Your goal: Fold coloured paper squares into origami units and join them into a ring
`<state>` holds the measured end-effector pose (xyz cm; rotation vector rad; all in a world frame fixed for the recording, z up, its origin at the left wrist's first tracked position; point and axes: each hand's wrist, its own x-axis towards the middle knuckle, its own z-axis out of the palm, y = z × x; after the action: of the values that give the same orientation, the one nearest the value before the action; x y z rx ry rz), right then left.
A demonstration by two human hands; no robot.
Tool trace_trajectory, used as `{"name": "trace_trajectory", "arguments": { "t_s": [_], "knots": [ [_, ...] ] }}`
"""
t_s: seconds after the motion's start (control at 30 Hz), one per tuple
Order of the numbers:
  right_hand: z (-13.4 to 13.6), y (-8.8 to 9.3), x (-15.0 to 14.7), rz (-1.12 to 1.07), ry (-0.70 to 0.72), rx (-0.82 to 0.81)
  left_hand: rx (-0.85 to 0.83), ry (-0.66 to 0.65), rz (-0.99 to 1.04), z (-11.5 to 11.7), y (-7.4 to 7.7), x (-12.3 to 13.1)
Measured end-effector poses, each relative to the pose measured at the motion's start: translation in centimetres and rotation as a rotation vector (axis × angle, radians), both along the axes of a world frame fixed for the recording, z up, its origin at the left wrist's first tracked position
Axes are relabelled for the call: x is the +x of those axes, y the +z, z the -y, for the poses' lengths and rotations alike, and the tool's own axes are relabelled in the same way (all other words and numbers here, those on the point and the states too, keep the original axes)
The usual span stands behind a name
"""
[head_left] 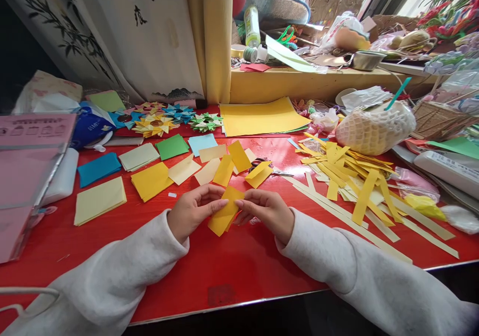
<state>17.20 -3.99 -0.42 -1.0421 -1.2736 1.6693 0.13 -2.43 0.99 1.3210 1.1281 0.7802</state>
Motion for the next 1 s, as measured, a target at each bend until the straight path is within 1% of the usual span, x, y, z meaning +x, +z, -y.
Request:
{"name": "trace_trajectory", "arguments": {
  "t_s": [0.17,0.3,0.4,0.47,0.77,1.0],
  "knots": [
    [0.17,-0.02,0.08,0.053,0.019,0.050,0.064,-0.013,-0.052,0.14,-0.45,-0.12],
    [0.29,0.01,-0.01,0.064,0.038,0.090,0.226,-0.003,-0.118,0.36,-0.44,-0.19],
    [0.36,0.09,-0.06,0.101,0.057,0.139,0.310,-0.055,-0.174,0.54,-0.16,-0.20],
    [0.40,0.12,-0.06,0.128,0.069,0.167,0.335,-0.079,-0.214,0.61,0.00,-0.20],
    [0.58,-0.32,-0.04,0.211,0.111,0.230,0.454,-0.073,-0.285,0.87,-0.10,-0.26],
    [0.60,-0.19,-0.17,0.208,0.126,0.223,0.507,-0.080,-0.326,0.91,-0.03,-0.31]
  ]
}}
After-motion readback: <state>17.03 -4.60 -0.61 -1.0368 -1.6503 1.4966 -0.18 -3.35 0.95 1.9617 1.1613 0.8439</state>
